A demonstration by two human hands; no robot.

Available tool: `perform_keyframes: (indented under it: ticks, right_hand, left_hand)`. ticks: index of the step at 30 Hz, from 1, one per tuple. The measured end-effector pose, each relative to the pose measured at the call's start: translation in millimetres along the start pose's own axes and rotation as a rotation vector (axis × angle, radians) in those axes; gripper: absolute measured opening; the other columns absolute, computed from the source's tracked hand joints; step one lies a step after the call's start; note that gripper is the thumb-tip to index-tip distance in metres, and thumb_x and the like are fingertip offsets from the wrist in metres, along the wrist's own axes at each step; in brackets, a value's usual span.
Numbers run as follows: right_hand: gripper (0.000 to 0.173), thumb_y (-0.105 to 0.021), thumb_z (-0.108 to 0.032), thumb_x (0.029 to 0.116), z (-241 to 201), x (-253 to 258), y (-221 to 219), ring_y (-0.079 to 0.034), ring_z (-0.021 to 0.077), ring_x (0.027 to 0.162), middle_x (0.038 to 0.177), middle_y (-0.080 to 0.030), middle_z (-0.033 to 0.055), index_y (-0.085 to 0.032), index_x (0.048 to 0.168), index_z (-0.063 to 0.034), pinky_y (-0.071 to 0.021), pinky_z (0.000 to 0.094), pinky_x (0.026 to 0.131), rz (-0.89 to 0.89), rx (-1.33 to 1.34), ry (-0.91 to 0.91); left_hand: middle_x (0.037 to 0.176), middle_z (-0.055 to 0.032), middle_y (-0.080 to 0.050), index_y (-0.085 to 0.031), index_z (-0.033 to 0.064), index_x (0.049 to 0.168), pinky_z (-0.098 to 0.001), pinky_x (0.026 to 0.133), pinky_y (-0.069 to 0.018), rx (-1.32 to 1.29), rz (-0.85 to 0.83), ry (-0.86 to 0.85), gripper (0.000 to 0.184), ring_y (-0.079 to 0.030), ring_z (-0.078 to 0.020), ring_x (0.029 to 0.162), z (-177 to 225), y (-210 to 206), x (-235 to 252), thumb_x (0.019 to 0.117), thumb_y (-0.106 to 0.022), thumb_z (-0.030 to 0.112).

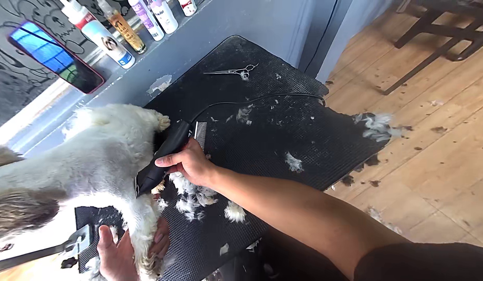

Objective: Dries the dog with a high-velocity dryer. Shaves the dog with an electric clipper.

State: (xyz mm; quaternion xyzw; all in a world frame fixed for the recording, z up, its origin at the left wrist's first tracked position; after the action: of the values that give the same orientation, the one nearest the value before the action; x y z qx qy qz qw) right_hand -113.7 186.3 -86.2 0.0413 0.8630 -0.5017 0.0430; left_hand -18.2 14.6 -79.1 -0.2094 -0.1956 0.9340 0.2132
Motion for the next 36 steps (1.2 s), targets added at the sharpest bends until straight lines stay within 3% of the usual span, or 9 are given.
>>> perform_keyframes:
  ticks: [5,8,12,13,16,18,22,26,36]
  right_hand:
    - [0.056,-0.077,0.018,0.0751,5.9,-21.0,-12.0,-0.072,0.0289,0.082,0.102,-0.069,0.0204,-0.052,0.122,0.002,-0.0641,0.0454,0.067,-0.058,-0.058,-0.026]
    - [0.055,-0.077,0.014,0.0782,13.3,-36.5,-25.1,-0.073,0.0276,0.085,0.103,-0.07,0.018,-0.054,0.126,-0.0009,-0.0641,0.0452,0.071,-0.176,-0.209,-0.12]
    - [0.046,-0.069,0.014,0.0797,5.6,-22.9,-34.3,-0.071,0.025,0.085,0.1,-0.07,0.0159,-0.053,0.121,0.0001,-0.0625,0.0441,0.07,-0.355,-0.225,-0.225]
    - [0.044,-0.068,0.013,0.0791,-1.1,-12.6,-30.1,-0.071,0.0249,0.084,0.099,-0.07,0.0161,-0.054,0.119,0.0007,-0.0622,0.0432,0.069,-0.35,-0.214,-0.2]
    - [0.045,-0.068,0.013,0.0831,-22.7,20.8,-7.3,-0.071,0.0269,0.085,0.105,-0.069,0.0188,-0.051,0.123,0.0008,-0.0619,0.0434,0.069,-0.156,-0.054,-0.047]
    - [0.051,-0.069,0.014,0.0823,-27.1,36.0,2.9,-0.07,0.0304,0.089,0.111,-0.066,0.0208,-0.048,0.127,-0.0002,-0.0624,0.0478,0.073,-0.053,0.08,0.028]
    - [0.053,-0.071,0.015,0.0799,-14.0,46.9,4.4,-0.07,0.0309,0.089,0.11,-0.066,0.0216,-0.048,0.126,0.0013,-0.0626,0.0484,0.073,-0.018,0.134,0.048]
    - [0.051,-0.068,0.012,0.0843,10.7,43.2,-2.6,-0.07,0.0286,0.09,0.111,-0.066,0.0192,-0.047,0.129,-0.0019,-0.0618,0.0466,0.075,-0.054,0.162,-0.057]
    - [0.038,-0.061,0.009,0.0874,38.6,29.9,-8.0,-0.069,0.0252,0.082,0.101,-0.066,0.0147,-0.05,0.121,-0.006,-0.0604,0.0438,0.069,-0.156,0.226,-0.235]
  left_hand:
    - [0.072,-0.0042,-0.058,-0.064,0.0088,0.124,-0.0249,0.041,-0.0416,0.002,-0.003,-0.017,0.094,-0.051,-0.0113,0.049,0.8,6.8,1.1,0.0701,-0.064,0.086]
    - [0.071,-0.0042,-0.058,-0.07,0.01,0.102,-0.0252,0.042,-0.0416,0.009,0.013,0.0,0.082,-0.052,-0.0111,0.05,-1.5,4.3,2.8,0.0687,-0.065,0.085]
    - [0.067,-0.0033,-0.058,-0.07,0.0147,0.094,-0.0255,0.041,-0.0416,0.066,0.129,0.022,0.077,-0.052,-0.0108,0.048,1.4,7.3,-2.2,0.0666,-0.066,0.087]
    - [0.066,-0.0028,-0.058,-0.071,0.0145,0.095,-0.0248,0.04,-0.0414,0.054,0.115,0.031,0.077,-0.051,-0.0103,0.047,2.0,3.4,-3.3,0.066,-0.067,0.086]
    - [0.075,-0.0045,-0.06,-0.058,0.0092,0.138,-0.0254,0.043,-0.0436,-0.029,-0.087,0.081,0.098,-0.051,-0.0111,0.05,1.1,-0.4,-4.3,0.0729,-0.065,0.082]
    - [0.077,-0.0039,-0.06,-0.051,0.0109,0.146,-0.026,0.045,-0.0446,-0.053,-0.14,0.133,0.102,-0.052,-0.0112,0.052,2.4,-6.1,-8.3,0.0737,-0.065,0.081]
    - [0.076,-0.0027,-0.059,-0.052,0.0119,0.146,-0.0255,0.044,-0.0449,-0.116,-0.107,0.165,0.101,-0.052,-0.0107,0.051,9.4,-17.2,-17.7,0.0735,-0.065,0.081]
    - [0.08,-0.0055,-0.061,-0.046,0.0072,0.15,-0.0268,0.048,-0.048,-0.245,-0.219,0.176,0.103,-0.055,-0.0127,0.054,12.7,-21.9,-19.4,0.0776,-0.064,0.078]
    - [0.075,-0.0033,-0.06,-0.052,0.0078,0.146,-0.0257,0.046,-0.0475,-0.236,-0.15,0.165,0.101,-0.054,-0.0112,0.051,12.7,-16.6,-19.8,0.074,-0.068,0.077]
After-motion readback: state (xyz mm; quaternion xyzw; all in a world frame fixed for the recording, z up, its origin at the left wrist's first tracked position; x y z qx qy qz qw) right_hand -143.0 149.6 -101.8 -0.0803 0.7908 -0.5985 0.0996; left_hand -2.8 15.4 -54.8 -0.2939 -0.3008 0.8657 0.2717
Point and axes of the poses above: each hand's wrist, its own x-axis towards the middle knuckle, its own y-axis out of the back of the hand, z = x × y, the point moved 10 cm from there along x, towards the middle knuckle
